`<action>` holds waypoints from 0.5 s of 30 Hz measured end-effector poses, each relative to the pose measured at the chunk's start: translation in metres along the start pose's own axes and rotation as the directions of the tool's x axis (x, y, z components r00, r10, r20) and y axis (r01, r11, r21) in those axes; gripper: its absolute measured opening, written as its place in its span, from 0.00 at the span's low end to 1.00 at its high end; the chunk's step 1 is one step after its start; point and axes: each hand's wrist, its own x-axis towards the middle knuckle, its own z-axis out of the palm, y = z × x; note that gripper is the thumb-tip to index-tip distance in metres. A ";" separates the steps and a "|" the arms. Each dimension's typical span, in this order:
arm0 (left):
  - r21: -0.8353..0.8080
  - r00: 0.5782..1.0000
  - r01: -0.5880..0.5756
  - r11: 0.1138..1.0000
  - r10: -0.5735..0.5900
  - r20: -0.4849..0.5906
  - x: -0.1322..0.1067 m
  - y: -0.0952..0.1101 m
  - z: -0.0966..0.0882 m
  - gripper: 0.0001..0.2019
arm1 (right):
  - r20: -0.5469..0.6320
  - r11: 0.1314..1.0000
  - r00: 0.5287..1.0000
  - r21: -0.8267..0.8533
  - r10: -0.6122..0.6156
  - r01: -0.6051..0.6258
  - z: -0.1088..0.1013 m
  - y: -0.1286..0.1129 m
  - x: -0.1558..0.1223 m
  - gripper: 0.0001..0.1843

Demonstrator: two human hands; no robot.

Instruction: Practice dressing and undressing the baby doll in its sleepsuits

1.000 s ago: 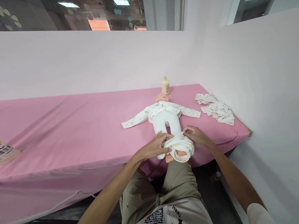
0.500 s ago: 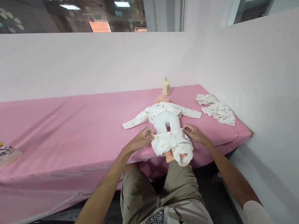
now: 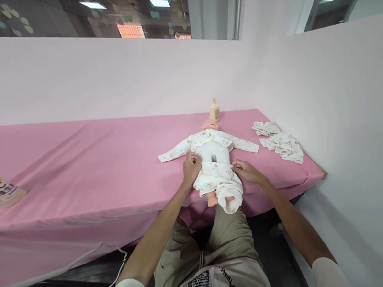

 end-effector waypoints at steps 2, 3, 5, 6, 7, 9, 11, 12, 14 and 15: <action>-0.098 0.996 0.083 0.992 -0.084 -0.006 0.005 -0.003 0.000 0.03 | 0.020 1.000 1.000 0.003 0.019 -0.019 0.000 0.001 0.000 0.16; -0.134 0.992 0.124 0.983 -0.127 -0.011 0.009 -0.005 -0.001 0.04 | 0.042 1.000 0.999 0.009 0.026 -0.027 -0.001 0.001 0.000 0.15; -0.211 0.973 0.225 0.951 -0.231 -0.007 0.020 -0.009 -0.003 0.04 | 0.110 0.999 0.993 0.021 0.037 -0.039 -0.002 0.000 -0.001 0.13; -0.261 0.957 0.283 0.923 -0.290 0.009 0.028 -0.011 -0.005 0.05 | 0.139 0.999 0.990 0.021 0.038 -0.041 -0.003 -0.001 -0.002 0.12; -0.312 0.938 0.337 0.888 -0.345 0.033 0.036 -0.013 -0.006 0.06 | 0.158 0.999 0.987 0.010 0.036 -0.038 -0.004 -0.001 -0.002 0.11; -0.416 0.903 0.416 0.809 -0.423 0.082 0.054 -0.016 -0.006 0.08 | 0.152 0.999 0.988 -0.036 0.016 -0.011 -0.006 -0.003 -0.002 0.10; -0.510 0.880 0.448 0.734 -0.462 0.107 0.071 -0.017 -0.004 0.10 | 0.138 0.995 0.990 -0.091 -0.018 0.030 -0.007 -0.004 -0.001 0.10; -0.554 0.874 0.451 0.700 -0.472 0.115 0.079 -0.018 -0.002 0.11 | 0.141 0.993 0.990 -0.113 -0.028 0.044 -0.008 -0.004 0.000 0.10; -0.643 0.871 0.438 0.629 -0.474 0.130 0.092 -0.019 0.004 0.14 | 0.159 0.989 0.987 -0.140 -0.022 0.044 -0.009 -0.004 0.001 0.11; -0.679 0.874 0.425 0.598 -0.467 0.134 0.097 -0.020 0.008 0.15 | 0.172 0.988 0.985 -0.151 -0.004 0.031 -0.010 -0.004 0.001 0.12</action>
